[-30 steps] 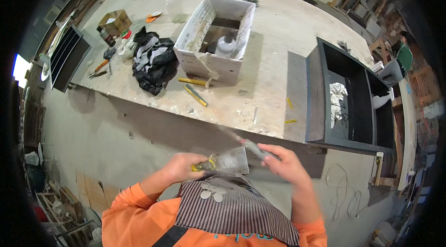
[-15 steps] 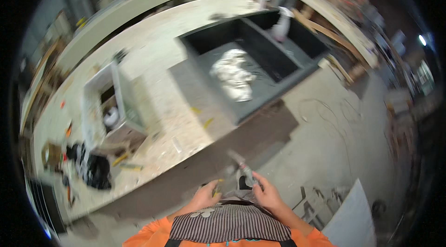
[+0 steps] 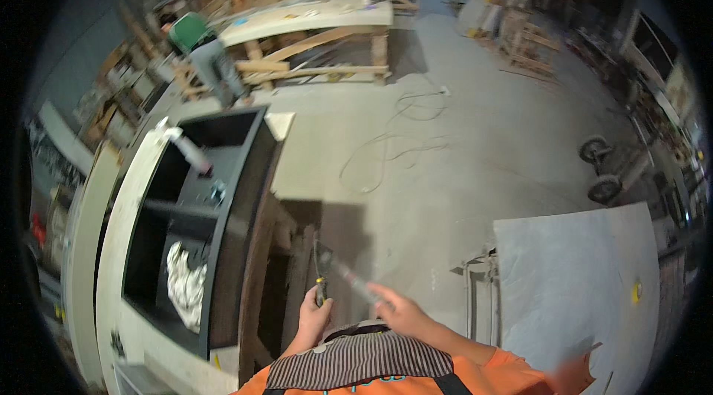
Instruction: The person uses a flashlight to inspect a workbench, then scrapes a white residue from a large flat panel using a scraper. The person moves around the workshop and continues scraping the panel surface.
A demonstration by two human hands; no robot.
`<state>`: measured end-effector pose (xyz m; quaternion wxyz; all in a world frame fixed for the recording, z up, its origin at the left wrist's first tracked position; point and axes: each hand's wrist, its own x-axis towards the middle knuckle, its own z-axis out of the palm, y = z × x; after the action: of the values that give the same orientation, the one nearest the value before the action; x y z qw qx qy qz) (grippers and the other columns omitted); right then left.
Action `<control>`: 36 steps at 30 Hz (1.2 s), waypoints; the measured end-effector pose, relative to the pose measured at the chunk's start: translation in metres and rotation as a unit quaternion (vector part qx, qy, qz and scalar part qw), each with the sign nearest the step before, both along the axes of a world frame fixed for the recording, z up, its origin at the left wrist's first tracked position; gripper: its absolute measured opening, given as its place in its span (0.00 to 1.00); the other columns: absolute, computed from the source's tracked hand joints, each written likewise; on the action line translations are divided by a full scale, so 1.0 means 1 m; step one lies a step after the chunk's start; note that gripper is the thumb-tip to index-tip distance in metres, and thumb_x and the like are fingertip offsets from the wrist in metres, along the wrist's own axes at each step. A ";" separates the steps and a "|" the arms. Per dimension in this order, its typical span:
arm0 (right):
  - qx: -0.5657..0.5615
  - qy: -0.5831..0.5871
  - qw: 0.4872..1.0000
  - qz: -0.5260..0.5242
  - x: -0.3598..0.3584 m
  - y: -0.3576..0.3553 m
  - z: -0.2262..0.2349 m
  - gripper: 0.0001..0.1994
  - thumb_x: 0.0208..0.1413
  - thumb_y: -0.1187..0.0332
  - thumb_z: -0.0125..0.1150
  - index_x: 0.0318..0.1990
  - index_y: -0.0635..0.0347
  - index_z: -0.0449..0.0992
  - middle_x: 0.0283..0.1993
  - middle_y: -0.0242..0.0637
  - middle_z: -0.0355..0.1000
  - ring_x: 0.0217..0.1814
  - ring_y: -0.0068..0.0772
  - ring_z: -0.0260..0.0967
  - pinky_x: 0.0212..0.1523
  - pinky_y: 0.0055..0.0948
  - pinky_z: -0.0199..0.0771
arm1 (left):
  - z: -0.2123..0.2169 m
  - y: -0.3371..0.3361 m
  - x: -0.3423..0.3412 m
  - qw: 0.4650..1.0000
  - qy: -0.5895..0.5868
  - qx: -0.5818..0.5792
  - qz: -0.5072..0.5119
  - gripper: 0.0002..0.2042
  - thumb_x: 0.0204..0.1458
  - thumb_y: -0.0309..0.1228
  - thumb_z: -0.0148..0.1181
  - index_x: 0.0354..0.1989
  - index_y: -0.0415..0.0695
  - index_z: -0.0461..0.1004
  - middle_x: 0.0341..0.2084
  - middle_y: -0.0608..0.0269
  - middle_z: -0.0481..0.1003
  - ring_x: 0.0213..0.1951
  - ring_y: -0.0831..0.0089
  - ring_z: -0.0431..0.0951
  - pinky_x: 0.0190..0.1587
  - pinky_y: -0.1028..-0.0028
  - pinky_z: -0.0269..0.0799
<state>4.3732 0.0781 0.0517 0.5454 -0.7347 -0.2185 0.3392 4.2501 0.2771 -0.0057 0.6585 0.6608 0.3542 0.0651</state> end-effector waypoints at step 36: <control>0.161 0.095 0.814 -0.550 0.678 -0.085 -0.035 0.25 0.66 0.66 0.45 0.69 0.60 0.55 0.36 0.31 0.68 0.31 0.18 0.62 0.35 0.21 0.64 | -0.067 -0.084 0.929 0.820 -0.186 0.037 -0.540 0.11 0.56 0.25 0.56 0.43 0.39 0.63 0.21 0.64 0.68 0.17 0.79 0.66 0.17 0.77 0.61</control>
<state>5.0510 -0.0072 0.0164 0.7696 -0.5982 0.2230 0.0109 5.1794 0.1929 -0.0724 0.6166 0.7453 -0.1918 -0.1663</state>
